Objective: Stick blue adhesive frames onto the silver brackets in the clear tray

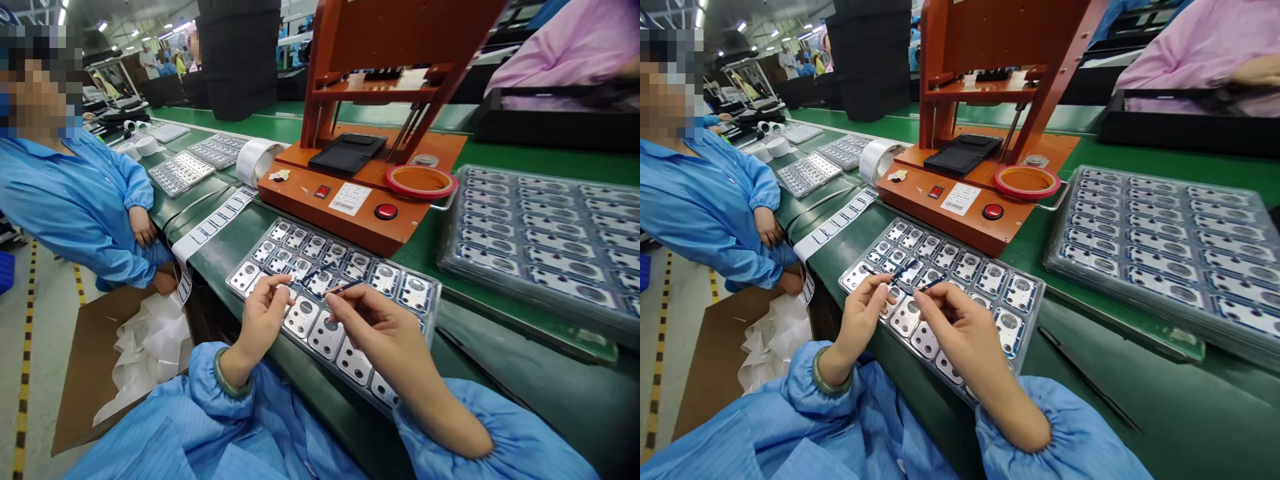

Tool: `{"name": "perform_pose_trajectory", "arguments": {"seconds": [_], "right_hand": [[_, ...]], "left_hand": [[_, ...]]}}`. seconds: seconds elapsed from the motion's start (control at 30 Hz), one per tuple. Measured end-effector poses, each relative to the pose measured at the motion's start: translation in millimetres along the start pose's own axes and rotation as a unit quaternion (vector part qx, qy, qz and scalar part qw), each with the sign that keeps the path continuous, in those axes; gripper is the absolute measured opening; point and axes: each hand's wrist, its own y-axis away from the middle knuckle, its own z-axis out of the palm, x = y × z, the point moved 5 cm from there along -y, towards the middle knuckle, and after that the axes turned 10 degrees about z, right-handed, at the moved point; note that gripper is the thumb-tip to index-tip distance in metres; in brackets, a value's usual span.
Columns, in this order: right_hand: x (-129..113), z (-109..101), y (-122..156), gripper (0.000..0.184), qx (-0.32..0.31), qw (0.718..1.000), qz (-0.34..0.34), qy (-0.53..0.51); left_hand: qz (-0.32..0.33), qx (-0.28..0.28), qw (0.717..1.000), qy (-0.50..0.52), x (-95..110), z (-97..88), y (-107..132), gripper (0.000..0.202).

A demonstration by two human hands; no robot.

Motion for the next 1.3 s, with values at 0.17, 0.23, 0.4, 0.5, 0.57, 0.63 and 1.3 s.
{"name": "perform_pose_trajectory", "arguments": {"seconds": [0.17, 0.23, 0.4, 0.5, 0.57, 0.63, 1.3], "right_hand": [[1, -3, -2, 0.030, 0.017, 1.000, 0.003, 0.019], [2, -4, -3, 0.031, 0.029, 0.999, 0.007, 0.023], [8, -8, -7, 0.035, 0.063, 0.998, 0.017, 0.013], [13, -12, -10, 0.036, 0.084, 0.996, 0.035, 0.000], [15, -13, -11, 0.036, 0.085, 0.995, 0.052, -0.009], [15, -12, -12, 0.035, 0.083, 0.995, 0.055, -0.013], [45, 17, -25, 0.045, -0.035, 0.983, 0.057, -0.171]], "left_hand": [[-0.006, 0.015, 1.000, 0.004, 0, -1.0, -3, 0.025], [-0.013, 0.022, 0.999, 0.019, 0, -0.7, -4, 0.021], [-0.028, 0.034, 0.997, 0.056, -1, 0.5, -3, 0.018], [-0.027, 0.034, 0.997, 0.059, 0, 0.6, -4, 0.017], [-0.023, 0.029, 0.998, 0.054, 0, 0.6, -4, 0.016], [-0.020, 0.023, 0.998, 0.048, 0, 0.6, -4, 0.016], [-0.004, -0.065, 0.997, 0.031, 3, 15.3, 13, 0.012]]}}
